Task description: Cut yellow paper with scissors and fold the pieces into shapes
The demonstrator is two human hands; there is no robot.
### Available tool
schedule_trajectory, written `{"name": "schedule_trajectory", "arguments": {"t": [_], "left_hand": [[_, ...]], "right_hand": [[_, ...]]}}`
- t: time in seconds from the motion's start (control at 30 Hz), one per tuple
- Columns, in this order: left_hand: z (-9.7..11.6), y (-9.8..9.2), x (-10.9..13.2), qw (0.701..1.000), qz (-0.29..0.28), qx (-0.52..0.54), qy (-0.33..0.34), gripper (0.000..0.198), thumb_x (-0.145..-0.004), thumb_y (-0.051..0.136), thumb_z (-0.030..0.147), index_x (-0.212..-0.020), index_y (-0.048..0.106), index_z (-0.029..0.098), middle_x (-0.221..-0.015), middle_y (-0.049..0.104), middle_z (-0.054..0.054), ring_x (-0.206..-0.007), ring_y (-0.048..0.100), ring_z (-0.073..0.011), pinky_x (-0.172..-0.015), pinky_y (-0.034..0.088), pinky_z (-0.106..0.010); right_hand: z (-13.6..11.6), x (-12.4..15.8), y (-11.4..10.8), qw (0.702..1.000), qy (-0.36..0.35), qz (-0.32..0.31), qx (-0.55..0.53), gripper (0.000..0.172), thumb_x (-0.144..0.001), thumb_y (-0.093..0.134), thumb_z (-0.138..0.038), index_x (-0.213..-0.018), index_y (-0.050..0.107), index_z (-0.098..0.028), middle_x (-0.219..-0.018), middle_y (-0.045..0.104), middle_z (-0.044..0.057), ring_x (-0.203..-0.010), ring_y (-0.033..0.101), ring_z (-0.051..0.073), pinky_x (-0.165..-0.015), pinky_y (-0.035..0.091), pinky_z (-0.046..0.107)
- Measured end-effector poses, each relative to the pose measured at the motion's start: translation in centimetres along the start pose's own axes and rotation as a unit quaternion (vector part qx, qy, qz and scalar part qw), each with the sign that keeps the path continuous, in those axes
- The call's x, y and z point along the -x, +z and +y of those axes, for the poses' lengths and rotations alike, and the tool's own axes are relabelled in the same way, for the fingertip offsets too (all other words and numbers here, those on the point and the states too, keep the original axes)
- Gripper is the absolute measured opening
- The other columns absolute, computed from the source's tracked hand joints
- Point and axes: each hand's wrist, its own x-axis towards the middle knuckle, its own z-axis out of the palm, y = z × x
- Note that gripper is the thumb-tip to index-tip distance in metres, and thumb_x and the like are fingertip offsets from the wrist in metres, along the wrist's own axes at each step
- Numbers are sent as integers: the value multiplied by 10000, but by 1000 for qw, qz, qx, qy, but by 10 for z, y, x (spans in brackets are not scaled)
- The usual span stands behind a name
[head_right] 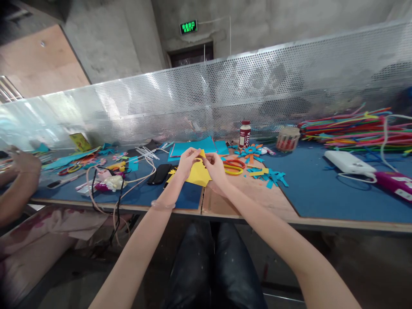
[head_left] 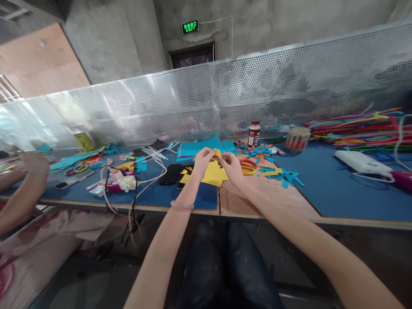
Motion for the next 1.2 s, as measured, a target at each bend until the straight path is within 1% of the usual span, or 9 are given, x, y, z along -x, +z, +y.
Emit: {"name": "schedule_trajectory", "arguments": {"t": [0.1,0.23,0.33,0.47,0.73,0.87,0.97,1.07,1.2], "left_hand": [[0,0,0,1000,-8,-6,-4,199,-764,594,380,-816,583,188,-814,632,-21,-726,614,-133,-627,463,-235],[5,1,2,1000,-25,-18,2,244,-770,588,346,-968,603,205,-837,657,-30,-762,625,-146,-657,469,-246],[7,2,3,999,-30,-30,10,233,-778,576,342,-955,618,198,-825,665,-33,-770,623,-148,-674,468,-248],[7,2,2,998,-29,-43,20,232,-776,580,355,-937,620,193,-823,663,-36,-788,616,-154,-674,465,-246],[4,2,1,997,-41,-58,36,220,-777,583,333,-926,614,175,-768,656,-29,-720,601,-138,-643,454,-238],[4,3,0,996,-45,-68,45,221,-774,591,325,-922,620,163,-831,673,-52,-749,611,-146,-678,458,-252],[4,3,0,995,-43,-76,55,257,-776,597,325,-978,612,167,-881,674,-66,-802,621,-162,-717,464,-268],[4,2,1,993,-39,-89,61,288,-772,609,323,-1016,605,171,-882,676,-73,-836,627,-178,-745,466,-286],[3,3,0,992,-33,-100,65,255,-758,623,341,-939,626,161,-904,676,-83,-853,631,-188,-770,470,-303]], "right_hand": [[2,-2,-2,999,-19,24,28,239,-874,519,-307,-1043,555,-142,-972,599,45,-793,594,140,-689,511,323],[-1,-2,-6,996,-46,43,58,240,-874,518,-310,-1046,561,-148,-1013,596,53,-865,589,161,-758,495,364],[-4,-2,-7,995,-58,48,70,235,-873,518,-313,-1032,569,-147,-1009,601,52,-876,588,164,-782,486,377],[-5,-2,-7,994,-62,55,68,229,-876,513,-316,-1020,574,-148,-998,607,50,-865,592,159,-778,489,371],[1,-6,-9,996,-51,62,43,239,-880,506,-327,-1020,576,-146,-996,609,52,-871,595,162,-775,492,371],[3,-8,-10,997,-40,63,25,243,-882,500,-334,-1020,576,-148,-985,612,50,-850,598,156,-763,497,362],[4,-8,-10,998,-34,59,11,260,-892,478,-350,-1028,571,-149,-968,614,48,-824,601,149,-745,502,352],[6,-10,-10,998,-29,56,8,264,-887,489,-348,-1038,566,-146,-986,609,52,-838,599,154,-745,502,356],[12,-12,-11,998,-25,53,19,251,-875,513,-329,-1039,568,-147,-1020,600,57,-870,593,162,-759,499,365]]}}
